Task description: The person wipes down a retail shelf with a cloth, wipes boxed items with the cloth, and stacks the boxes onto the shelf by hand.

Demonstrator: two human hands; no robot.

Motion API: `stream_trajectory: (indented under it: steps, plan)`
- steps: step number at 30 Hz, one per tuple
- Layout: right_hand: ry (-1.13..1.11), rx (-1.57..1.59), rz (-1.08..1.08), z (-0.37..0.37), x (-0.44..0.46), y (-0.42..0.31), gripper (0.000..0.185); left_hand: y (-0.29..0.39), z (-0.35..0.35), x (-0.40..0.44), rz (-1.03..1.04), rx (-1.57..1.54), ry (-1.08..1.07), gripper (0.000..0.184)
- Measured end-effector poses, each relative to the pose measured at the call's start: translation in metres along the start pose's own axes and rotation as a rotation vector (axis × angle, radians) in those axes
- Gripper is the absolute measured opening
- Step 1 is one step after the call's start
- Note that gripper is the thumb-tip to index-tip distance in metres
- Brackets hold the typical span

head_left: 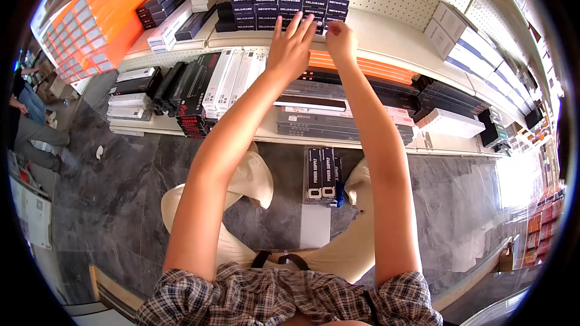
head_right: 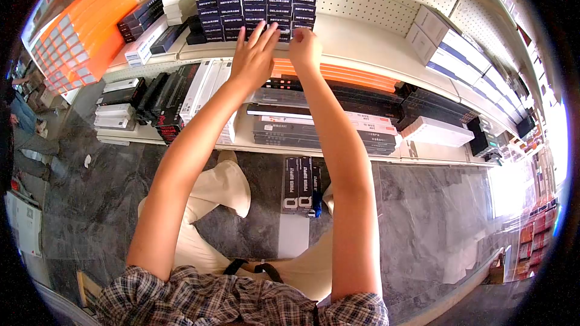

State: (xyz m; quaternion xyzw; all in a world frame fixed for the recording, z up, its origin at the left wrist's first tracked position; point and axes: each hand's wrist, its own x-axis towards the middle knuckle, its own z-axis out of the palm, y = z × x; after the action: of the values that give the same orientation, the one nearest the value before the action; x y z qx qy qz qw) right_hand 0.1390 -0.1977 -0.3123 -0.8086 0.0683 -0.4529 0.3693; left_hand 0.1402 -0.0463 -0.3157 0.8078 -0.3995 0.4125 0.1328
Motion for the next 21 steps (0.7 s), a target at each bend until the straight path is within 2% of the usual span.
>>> stream_trajectory:
  steps: [2,3,6,7,9,12,14,17,21]
  plan:
    - [-0.037,0.160,0.029,0.007,-0.001,0.005,0.023,-0.008,0.002,0.012,0.073,0.085,-0.086,0.051]
    - [-0.038,0.162,0.029,0.006,0.001,0.001,0.023,-0.011,0.004,0.016,0.076,0.256,-0.150,0.050]
    - [-0.152,-0.002,0.037,0.003,0.002,-0.005,0.027,-0.025,0.006,0.013,0.155,0.353,-0.146,0.058]
    - [-0.136,-0.066,-0.120,0.005,0.002,-0.004,0.027,-0.028,0.006,0.012,0.165,0.435,-0.169,0.065]
    - [-0.155,-0.232,-0.437,0.007,0.000,-0.004,0.029,-0.032,0.007,0.014,0.162,0.400,-0.166,0.065]
    - [-0.137,-0.313,-0.525,0.003,-0.009,-0.006,0.031,-0.036,0.010,0.015,0.166,0.362,-0.146,0.068]
    - [-0.193,-0.426,-0.517,-0.001,-0.008,-0.007,0.033,-0.038,0.012,0.016,0.156,0.288,-0.118,0.070]
    - [-0.206,-0.518,-0.544,0.002,-0.006,-0.008,0.036,-0.038,0.007,0.022,0.151,0.357,-0.125,0.077]
    - [-0.234,-0.569,-0.437,0.006,0.002,-0.008,0.043,-0.043,0.010,0.024,0.176,0.313,-0.095,0.077]
